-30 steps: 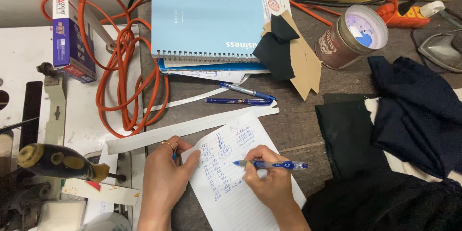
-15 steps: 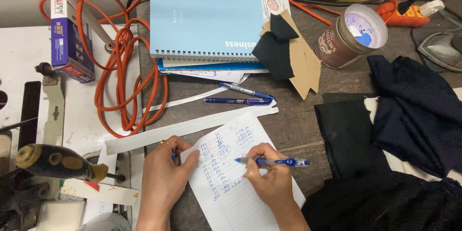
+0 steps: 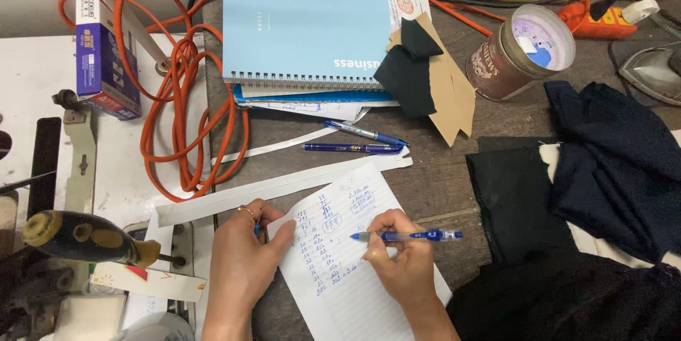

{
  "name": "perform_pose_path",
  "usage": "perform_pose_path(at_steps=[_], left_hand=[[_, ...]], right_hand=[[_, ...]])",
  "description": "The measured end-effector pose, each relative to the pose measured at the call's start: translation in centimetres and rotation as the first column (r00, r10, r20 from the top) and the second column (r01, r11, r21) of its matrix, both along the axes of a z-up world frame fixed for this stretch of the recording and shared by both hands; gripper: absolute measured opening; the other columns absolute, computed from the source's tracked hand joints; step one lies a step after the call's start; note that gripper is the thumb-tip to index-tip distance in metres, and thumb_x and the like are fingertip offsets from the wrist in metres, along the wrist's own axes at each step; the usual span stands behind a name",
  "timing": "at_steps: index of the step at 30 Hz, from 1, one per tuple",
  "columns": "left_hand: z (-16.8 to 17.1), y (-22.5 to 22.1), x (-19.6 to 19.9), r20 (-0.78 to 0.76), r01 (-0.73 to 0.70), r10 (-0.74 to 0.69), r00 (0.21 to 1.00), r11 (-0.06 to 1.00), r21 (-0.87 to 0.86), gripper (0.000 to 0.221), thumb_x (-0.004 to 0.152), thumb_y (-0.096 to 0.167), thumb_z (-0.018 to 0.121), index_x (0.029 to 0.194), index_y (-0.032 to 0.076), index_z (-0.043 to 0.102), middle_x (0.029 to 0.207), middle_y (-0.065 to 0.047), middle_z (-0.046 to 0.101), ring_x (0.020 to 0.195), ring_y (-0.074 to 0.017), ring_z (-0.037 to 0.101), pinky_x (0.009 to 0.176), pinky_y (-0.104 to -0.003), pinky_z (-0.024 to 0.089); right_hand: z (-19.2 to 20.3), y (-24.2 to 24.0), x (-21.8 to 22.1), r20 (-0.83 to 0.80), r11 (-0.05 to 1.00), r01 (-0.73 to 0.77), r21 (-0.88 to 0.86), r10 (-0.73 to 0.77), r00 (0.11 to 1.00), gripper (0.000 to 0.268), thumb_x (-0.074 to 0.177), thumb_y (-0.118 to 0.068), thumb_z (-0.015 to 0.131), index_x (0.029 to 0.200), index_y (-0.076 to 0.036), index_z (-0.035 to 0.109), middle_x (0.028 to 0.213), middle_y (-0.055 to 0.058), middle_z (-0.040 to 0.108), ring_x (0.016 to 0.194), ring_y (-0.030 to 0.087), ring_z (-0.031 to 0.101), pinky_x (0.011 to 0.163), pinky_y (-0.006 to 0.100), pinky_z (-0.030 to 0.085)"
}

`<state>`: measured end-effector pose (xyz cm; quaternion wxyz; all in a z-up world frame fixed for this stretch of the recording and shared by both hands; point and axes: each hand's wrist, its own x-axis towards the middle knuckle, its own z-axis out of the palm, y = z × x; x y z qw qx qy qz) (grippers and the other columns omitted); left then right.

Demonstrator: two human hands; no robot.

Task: Inspecting a garment, writing notes on a list, and preparing the item on an ironing board.

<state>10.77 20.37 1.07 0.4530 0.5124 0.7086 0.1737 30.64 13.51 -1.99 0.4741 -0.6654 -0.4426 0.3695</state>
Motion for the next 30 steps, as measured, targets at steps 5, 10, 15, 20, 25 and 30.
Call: perform_pose_path(at_steps=[5, 10, 15, 20, 25, 30], left_hand=[[-0.3, -0.1, 0.0, 0.004, 0.000, 0.000, 1.000, 1.000, 0.031, 0.014, 0.071, 0.028, 0.070, 0.069, 0.015, 0.065, 0.060, 0.003, 0.052, 0.055, -0.0130, 0.042, 0.059, -0.028, 0.036], [-0.2, 0.0, 0.0, -0.002, -0.004, 0.004, 1.000, 1.000, 0.007, 0.013, 0.071, 0.029, 0.069, 0.072, 0.016, 0.066, 0.060, 0.002, 0.051, 0.055, -0.0132, 0.042, 0.059, -0.028, 0.036], [-0.4, -0.1, -0.1, 0.005, 0.004, -0.004, 1.000, 1.000, 0.017, 0.013, 0.072, 0.029, 0.070, 0.072, 0.017, 0.066, 0.062, 0.004, 0.055, 0.055, -0.0127, 0.042, 0.060, -0.028, 0.037], [0.2, 0.0, 0.0, 0.005, 0.003, -0.003, 1.000, 1.000, -0.006, 0.013, 0.072, 0.028, 0.070, 0.072, 0.017, 0.065, 0.061, 0.003, 0.054, 0.057, -0.0122, 0.043, 0.061, -0.027, 0.037], [0.0, 0.0, 0.0, 0.003, 0.010, -0.010, 1.000, 1.000, 0.003, 0.014, 0.073, 0.030, 0.070, 0.071, 0.016, 0.066, 0.057, 0.002, 0.048, 0.054, -0.0122, 0.040, 0.057, -0.028, 0.035], [0.2, 0.1, 0.0, 0.001, -0.004, 0.004, 1.000, 1.000, -0.023, 0.013, 0.073, 0.029, 0.070, 0.073, 0.017, 0.066, 0.062, 0.003, 0.052, 0.057, -0.0124, 0.042, 0.060, -0.027, 0.036]], right_hand=[[0.2, 0.0, 0.1, 0.039, 0.998, -0.022, 0.063, 0.019, 0.999, 0.004, 0.077, -0.003, 0.057, 0.075, -0.006, 0.059, 0.067, 0.003, 0.058, 0.052, 0.012, 0.065, 0.048, 0.021, 0.060], [0.0, 0.0, 0.0, -0.031, 0.997, 0.004, 0.075, -0.002, 1.000, 0.004, 0.075, 0.000, 0.059, 0.077, -0.004, 0.060, 0.063, 0.005, 0.058, 0.051, 0.013, 0.064, 0.049, 0.023, 0.059], [-0.2, 0.1, 0.0, 0.007, 0.998, 0.009, 0.060, -0.009, 1.000, 0.005, 0.075, 0.000, 0.058, 0.077, -0.004, 0.060, 0.066, 0.004, 0.057, 0.053, 0.011, 0.061, 0.047, 0.022, 0.061], [0.6, 0.2, 0.1, 0.097, 0.993, -0.106, 0.055, 0.100, 0.990, 0.006, 0.078, -0.002, 0.057, 0.076, -0.008, 0.060, 0.063, 0.001, 0.058, 0.053, 0.009, 0.060, 0.039, 0.019, 0.047], [0.9, 0.3, 0.0, 0.076, 0.992, -0.112, 0.060, 0.108, 0.991, 0.004, 0.080, -0.006, 0.058, 0.076, -0.007, 0.059, 0.064, 0.002, 0.059, 0.050, 0.011, 0.064, 0.039, 0.019, 0.051], [0.7, 0.4, -0.1, 0.117, 0.990, -0.115, 0.081, 0.105, 0.988, 0.005, 0.079, -0.005, 0.056, 0.076, -0.008, 0.060, 0.061, 0.001, 0.060, 0.051, 0.009, 0.061, 0.043, 0.019, 0.050]])
